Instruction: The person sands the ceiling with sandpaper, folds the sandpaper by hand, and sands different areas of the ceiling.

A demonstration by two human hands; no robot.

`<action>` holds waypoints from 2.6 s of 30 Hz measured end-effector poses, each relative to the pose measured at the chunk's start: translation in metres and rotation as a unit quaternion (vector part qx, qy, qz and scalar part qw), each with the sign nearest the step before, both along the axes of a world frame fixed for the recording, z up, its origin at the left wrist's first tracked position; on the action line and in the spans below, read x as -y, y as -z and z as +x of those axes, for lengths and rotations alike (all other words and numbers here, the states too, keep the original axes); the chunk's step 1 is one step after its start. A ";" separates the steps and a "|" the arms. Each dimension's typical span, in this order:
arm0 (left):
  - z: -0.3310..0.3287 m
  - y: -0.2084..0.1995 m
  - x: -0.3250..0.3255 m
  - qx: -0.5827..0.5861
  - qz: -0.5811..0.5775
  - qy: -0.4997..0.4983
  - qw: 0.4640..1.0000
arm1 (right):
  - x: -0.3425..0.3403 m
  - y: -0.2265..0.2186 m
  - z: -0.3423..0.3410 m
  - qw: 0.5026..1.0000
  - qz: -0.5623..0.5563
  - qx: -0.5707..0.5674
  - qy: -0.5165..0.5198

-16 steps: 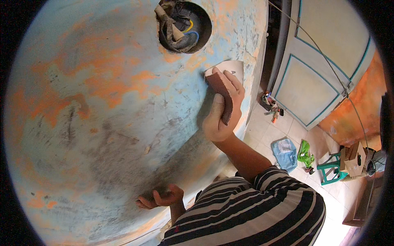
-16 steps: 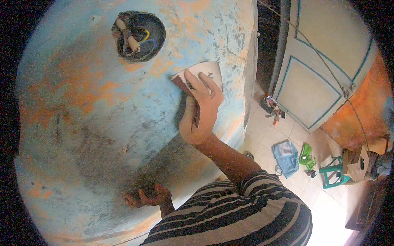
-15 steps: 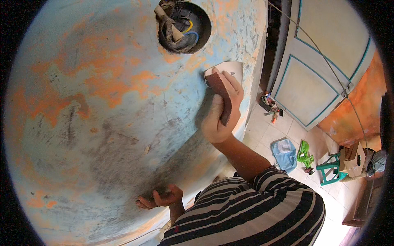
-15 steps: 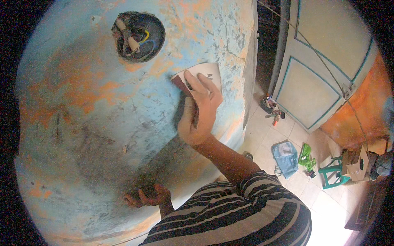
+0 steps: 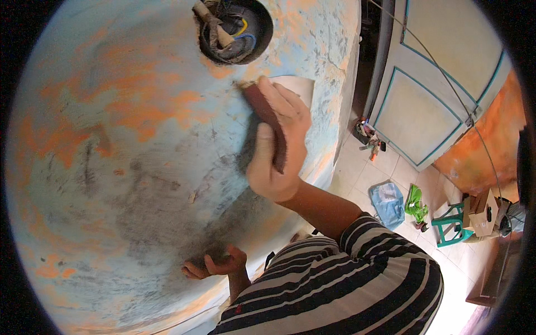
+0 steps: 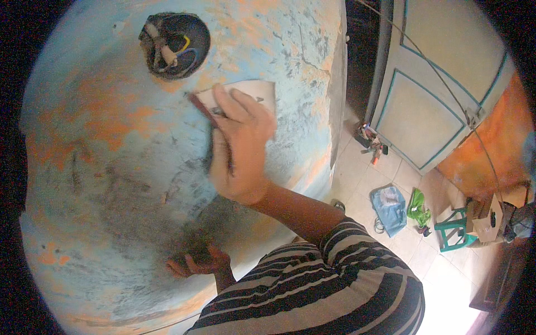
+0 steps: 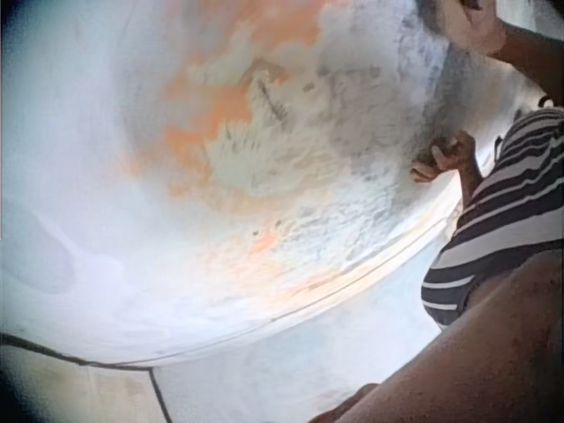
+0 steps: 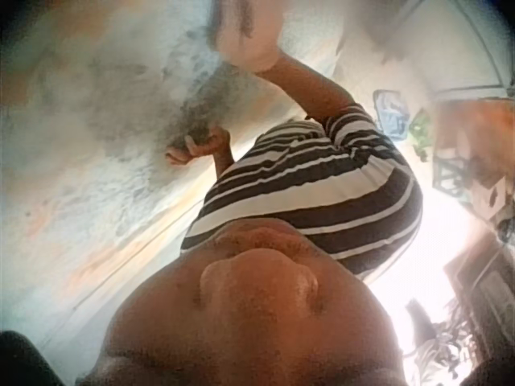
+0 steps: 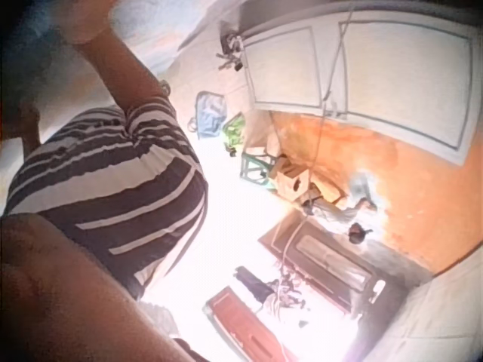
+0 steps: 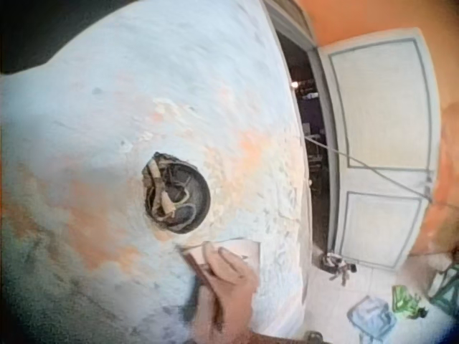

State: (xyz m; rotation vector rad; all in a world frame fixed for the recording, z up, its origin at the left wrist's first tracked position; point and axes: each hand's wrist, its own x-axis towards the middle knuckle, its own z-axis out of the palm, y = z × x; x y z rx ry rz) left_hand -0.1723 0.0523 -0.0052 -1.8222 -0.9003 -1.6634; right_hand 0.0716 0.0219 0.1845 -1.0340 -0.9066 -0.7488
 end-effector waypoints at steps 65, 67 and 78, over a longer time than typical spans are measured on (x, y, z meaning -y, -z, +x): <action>-0.050 0.082 -0.022 -0.110 0.018 -0.086 0.990 | 0.003 0.004 0.008 0.999 0.016 0.031 -0.005; -0.038 0.061 -0.016 -0.191 0.051 -0.115 0.974 | 0.008 0.012 0.015 1.000 0.010 0.020 -0.018; -0.005 0.022 0.002 -0.007 -0.011 -0.008 1.000 | 0.009 0.014 0.018 0.997 -0.021 0.070 -0.038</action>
